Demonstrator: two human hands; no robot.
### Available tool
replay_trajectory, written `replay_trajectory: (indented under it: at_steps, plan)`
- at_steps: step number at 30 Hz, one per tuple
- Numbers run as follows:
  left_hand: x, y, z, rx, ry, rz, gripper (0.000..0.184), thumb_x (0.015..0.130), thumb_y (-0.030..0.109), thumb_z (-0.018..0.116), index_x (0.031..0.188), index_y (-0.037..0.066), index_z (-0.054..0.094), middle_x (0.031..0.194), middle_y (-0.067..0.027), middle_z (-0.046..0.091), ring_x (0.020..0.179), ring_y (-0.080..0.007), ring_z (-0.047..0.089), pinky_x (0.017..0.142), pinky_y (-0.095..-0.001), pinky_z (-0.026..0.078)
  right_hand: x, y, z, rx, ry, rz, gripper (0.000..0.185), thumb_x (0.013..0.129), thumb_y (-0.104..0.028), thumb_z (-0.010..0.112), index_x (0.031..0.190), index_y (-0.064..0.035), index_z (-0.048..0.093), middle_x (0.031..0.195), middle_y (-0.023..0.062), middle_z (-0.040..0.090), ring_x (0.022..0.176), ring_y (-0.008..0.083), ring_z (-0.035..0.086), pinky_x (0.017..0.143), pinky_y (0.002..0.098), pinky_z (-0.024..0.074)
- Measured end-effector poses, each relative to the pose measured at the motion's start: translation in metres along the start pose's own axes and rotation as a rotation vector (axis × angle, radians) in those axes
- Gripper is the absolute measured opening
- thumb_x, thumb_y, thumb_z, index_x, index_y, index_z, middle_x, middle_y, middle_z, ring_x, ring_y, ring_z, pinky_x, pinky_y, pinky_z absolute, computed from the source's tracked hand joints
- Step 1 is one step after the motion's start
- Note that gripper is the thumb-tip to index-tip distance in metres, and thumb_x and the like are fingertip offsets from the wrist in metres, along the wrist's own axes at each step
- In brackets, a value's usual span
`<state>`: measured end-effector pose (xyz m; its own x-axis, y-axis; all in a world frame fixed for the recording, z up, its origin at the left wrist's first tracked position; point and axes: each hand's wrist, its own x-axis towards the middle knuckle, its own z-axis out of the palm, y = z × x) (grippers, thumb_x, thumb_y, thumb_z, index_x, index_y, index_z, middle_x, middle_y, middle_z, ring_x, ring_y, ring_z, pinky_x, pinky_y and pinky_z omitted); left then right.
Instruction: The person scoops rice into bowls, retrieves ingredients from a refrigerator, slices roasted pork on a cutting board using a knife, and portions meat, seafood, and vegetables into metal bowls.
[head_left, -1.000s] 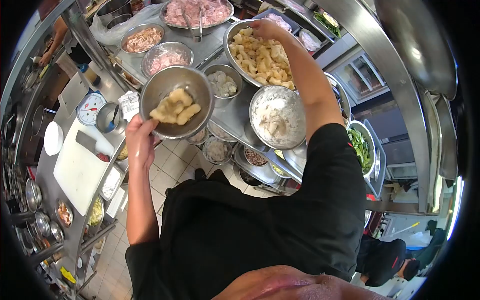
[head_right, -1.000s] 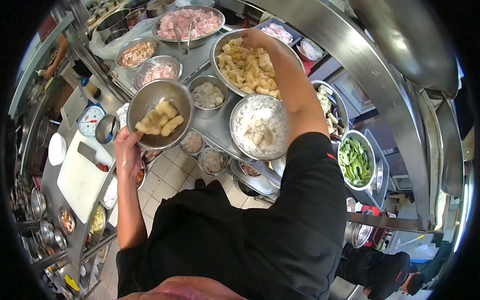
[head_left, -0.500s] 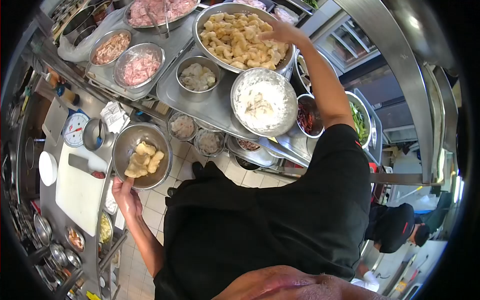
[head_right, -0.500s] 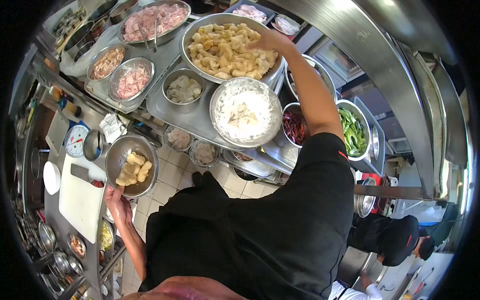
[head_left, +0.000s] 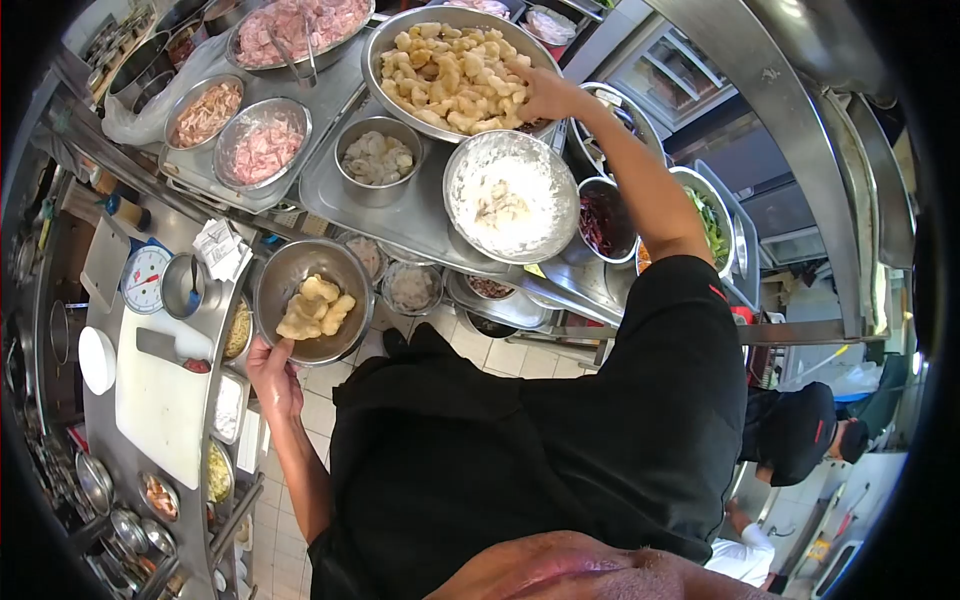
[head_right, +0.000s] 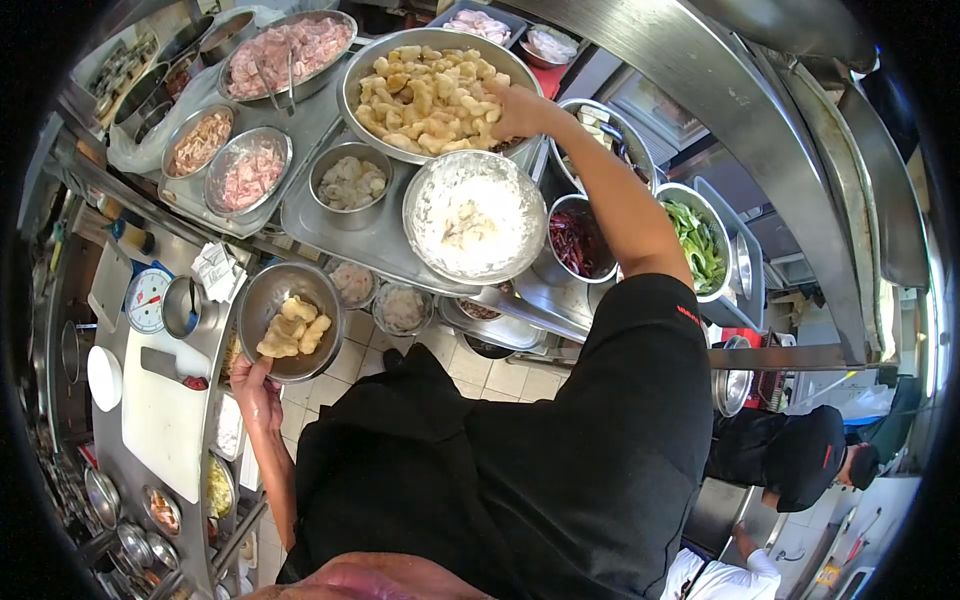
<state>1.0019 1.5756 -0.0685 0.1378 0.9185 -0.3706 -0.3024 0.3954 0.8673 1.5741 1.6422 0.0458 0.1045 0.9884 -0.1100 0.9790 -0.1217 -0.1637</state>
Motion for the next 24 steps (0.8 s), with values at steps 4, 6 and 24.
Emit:
replay_trajectory:
  at_steps: [4, 6, 24]
  plan:
    - [0.002, -0.005, -0.002, 0.014, 0.028, -0.002, 0.011, 0.083, -0.001, 0.058, 0.088, 0.006, 0.064, 0.076, 0.0013, 0.064, 0.054, -0.0026, 0.05, 0.044, -0.0166, 0.038, -0.003, 0.013, 0.009, 0.103, 0.333, -0.1, 0.07, 0.065, -0.023, 0.071, 0.128, -0.0022, 0.052, 0.1, 0.0182, 0.064, 0.09, 0.0309, 0.063, 0.08, 0.0358, 0.0502]
    - [0.0, -0.006, -0.005, 0.025, 0.035, -0.007, 0.011, 0.083, -0.001, 0.058, 0.088, 0.006, 0.064, 0.076, 0.0013, 0.064, 0.054, -0.0026, 0.05, 0.044, -0.0163, 0.037, -0.007, 0.012, -0.002, 0.149, 0.332, 0.035, 0.065, 0.065, -0.023, 0.07, 0.124, -0.002, 0.055, 0.1, 0.0176, 0.064, 0.091, 0.0301, 0.063, 0.081, 0.0362, 0.0501]
    - [0.011, 0.008, 0.003, -0.055, 0.026, -0.009, 0.012, 0.084, -0.003, 0.058, 0.092, 0.004, 0.063, 0.084, -0.0029, 0.066, 0.063, -0.0057, 0.057, 0.047, -0.0191, 0.042, -0.004, -0.007, -0.019, 0.779, 0.098, 0.182, 0.052, 0.076, -0.02, 0.065, 0.126, -0.008, 0.059, 0.084, -0.0011, 0.066, 0.068, 0.0028, 0.057, 0.05, 0.0196, 0.0386]
